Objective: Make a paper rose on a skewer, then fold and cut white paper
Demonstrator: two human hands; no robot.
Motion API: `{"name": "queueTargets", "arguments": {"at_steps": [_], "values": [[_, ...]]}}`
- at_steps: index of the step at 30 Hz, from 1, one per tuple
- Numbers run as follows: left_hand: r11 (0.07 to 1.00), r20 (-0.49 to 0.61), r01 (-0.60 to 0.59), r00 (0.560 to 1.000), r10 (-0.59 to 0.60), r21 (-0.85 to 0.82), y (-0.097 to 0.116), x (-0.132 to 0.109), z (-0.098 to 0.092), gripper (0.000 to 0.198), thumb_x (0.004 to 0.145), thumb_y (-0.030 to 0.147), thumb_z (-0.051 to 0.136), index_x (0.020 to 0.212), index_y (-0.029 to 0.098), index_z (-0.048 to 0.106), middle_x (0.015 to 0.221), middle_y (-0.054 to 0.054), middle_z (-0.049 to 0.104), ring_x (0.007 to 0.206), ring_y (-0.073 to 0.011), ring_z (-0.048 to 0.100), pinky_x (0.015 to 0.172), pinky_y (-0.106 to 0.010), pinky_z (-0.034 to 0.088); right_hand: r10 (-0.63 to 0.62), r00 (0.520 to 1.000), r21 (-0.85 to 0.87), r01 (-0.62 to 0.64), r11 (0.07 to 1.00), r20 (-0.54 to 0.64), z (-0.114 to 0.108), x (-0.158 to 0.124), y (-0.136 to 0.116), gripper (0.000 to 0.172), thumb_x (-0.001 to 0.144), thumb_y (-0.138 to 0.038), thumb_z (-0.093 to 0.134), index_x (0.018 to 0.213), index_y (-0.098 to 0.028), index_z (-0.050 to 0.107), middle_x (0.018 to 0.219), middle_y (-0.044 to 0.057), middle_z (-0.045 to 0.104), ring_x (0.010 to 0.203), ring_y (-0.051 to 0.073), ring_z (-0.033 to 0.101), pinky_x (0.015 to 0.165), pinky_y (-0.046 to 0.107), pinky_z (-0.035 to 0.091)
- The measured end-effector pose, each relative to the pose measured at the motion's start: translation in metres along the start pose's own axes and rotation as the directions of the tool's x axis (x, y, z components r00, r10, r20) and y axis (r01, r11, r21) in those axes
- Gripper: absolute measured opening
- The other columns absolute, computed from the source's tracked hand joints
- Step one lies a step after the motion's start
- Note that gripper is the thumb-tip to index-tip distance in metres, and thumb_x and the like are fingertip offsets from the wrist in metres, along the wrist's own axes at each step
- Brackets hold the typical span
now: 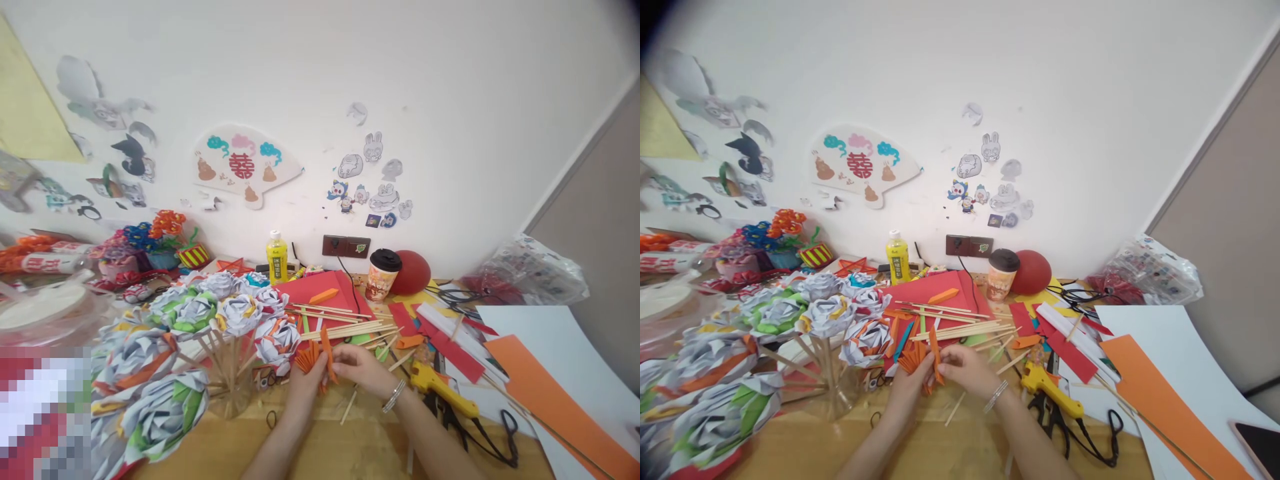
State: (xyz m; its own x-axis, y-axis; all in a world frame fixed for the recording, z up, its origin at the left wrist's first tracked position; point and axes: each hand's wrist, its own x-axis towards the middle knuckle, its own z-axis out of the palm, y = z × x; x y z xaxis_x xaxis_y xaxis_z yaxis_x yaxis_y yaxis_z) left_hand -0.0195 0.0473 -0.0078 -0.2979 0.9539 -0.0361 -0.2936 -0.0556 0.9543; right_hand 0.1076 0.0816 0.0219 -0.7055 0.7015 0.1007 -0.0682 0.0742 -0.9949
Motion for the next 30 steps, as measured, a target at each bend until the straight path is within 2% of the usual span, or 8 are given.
{"name": "queueTargets", "arguments": {"at_steps": [3, 6, 9, 17, 22, 26, 28, 30], "values": [[0.999, -0.024, 0.0, 1.0, 0.001, 0.037, 0.001, 0.0, 0.0, 0.029, 0.059, 0.035, 0.069, 0.047, 0.017, 0.05, 0.038, 0.006, 0.045, 0.037, -0.0079, 0.039, 0.04, -0.02, 0.029, -0.008, 1.0, 0.003, 0.008, 1.0, -0.03, 0.001, -0.001, 0.003, 0.033, 0.076, -0.046, 0.054, 0.079, -0.014, 0.059, 0.072, 0.003, 0.063, 0.073, 0.016, 0.059, 0.074, 0.032, 0.044], [0.998, -0.049, 0.006, 0.999, -0.003, 0.06, 0.002, 0.001, 0.0, 0.025, 0.056, 0.028, 0.071, 0.046, 0.017, 0.051, 0.037, 0.006, 0.046, 0.036, -0.0079, 0.04, 0.04, -0.02, 0.03, 0.006, 0.994, 0.027, -0.003, 1.0, -0.114, 0.004, -0.001, 0.012, 0.035, 0.074, -0.049, 0.056, 0.074, -0.014, 0.057, 0.067, 0.001, 0.06, 0.067, 0.014, 0.057, 0.069, 0.029, 0.043], [0.998, -0.073, 0.015, 0.997, -0.01, 0.063, 0.002, -0.001, -0.001, 0.024, 0.056, 0.025, 0.071, 0.044, 0.017, 0.051, 0.036, 0.006, 0.046, 0.036, -0.008, 0.039, 0.04, -0.02, 0.03, 0.023, 0.992, 0.072, -0.014, 0.997, -0.126, 0.008, 0.0, 0.021, 0.035, 0.071, -0.049, 0.059, 0.072, -0.014, 0.055, 0.065, 0.0, 0.058, 0.061, 0.012, 0.055, 0.064, 0.027, 0.042], [0.999, -0.072, 0.027, 0.997, -0.024, 0.038, 0.005, -0.004, 0.001, 0.037, 0.061, 0.041, 0.067, 0.041, 0.018, 0.047, 0.031, 0.007, 0.039, 0.033, -0.0076, 0.036, 0.037, -0.02, 0.026, 0.014, 0.993, 0.047, -0.009, 0.999, -0.116, 0.016, 0.0, 0.021, 0.035, 0.072, -0.049, 0.058, 0.071, -0.014, 0.053, 0.065, 0.001, 0.058, 0.063, 0.013, 0.055, 0.064, 0.027, 0.042], [0.999, -0.088, 0.027, 0.996, -0.024, 0.034, 0.005, -0.002, -0.004, 0.037, 0.059, 0.043, 0.069, 0.044, 0.017, 0.047, 0.035, 0.006, 0.044, 0.035, -0.0076, 0.038, 0.039, -0.02, 0.028, -0.015, 0.99, -0.028, 0.012, 1.0, -0.138, 0.02, -0.002, 0.018, 0.03, 0.075, -0.045, 0.056, 0.071, -0.015, 0.055, 0.067, 0.0, 0.057, 0.063, 0.012, 0.052, 0.064, 0.026, 0.041], [0.999, -0.072, 0.039, 0.997, -0.04, -0.022, 0.005, 0.002, -0.006, 0.041, 0.062, 0.045, 0.066, 0.043, 0.018, 0.043, 0.035, 0.006, 0.042, 0.035, -0.0075, 0.038, 0.04, -0.021, 0.028, -0.049, 0.975, -0.186, 0.009, 0.983, -0.215, 0.02, -0.003, 0.017, 0.022, 0.08, -0.035, 0.05, 0.078, -0.015, 0.059, 0.074, 0.002, 0.062, 0.067, 0.014, 0.055, 0.063, 0.026, 0.043], [0.996, -0.054, 0.05, 0.997, -0.054, -0.08, 0.004, 0.002, -0.003, 0.044, 0.062, 0.05, 0.064, 0.043, 0.019, 0.039, 0.032, 0.008, 0.036, 0.033, -0.0068, 0.033, 0.04, -0.021, 0.028, -0.133, 0.932, -0.35, 0.007, 0.937, -0.337, 0.02, -0.003, 0.017, 0.019, 0.081, -0.029, 0.048, 0.08, -0.015, 0.06, 0.076, 0.004, 0.063, 0.069, 0.016, 0.056, 0.063, 0.026, 0.044], [0.987, -0.043, 0.066, 0.996, -0.074, -0.149, 0.004, 0.001, 0.002, 0.043, 0.062, 0.055, 0.061, 0.049, 0.019, 0.042, 0.033, 0.01, 0.032, 0.032, -0.0062, 0.03, 0.039, -0.021, 0.028, -0.287, 0.864, -0.568, 0.002, 0.823, -0.414, 0.022, -0.005, 0.017, 0.018, 0.083, -0.024, 0.045, 0.086, -0.016, 0.062, 0.079, 0.005, 0.063, 0.073, 0.018, 0.056, 0.065, 0.029, 0.044]]}}
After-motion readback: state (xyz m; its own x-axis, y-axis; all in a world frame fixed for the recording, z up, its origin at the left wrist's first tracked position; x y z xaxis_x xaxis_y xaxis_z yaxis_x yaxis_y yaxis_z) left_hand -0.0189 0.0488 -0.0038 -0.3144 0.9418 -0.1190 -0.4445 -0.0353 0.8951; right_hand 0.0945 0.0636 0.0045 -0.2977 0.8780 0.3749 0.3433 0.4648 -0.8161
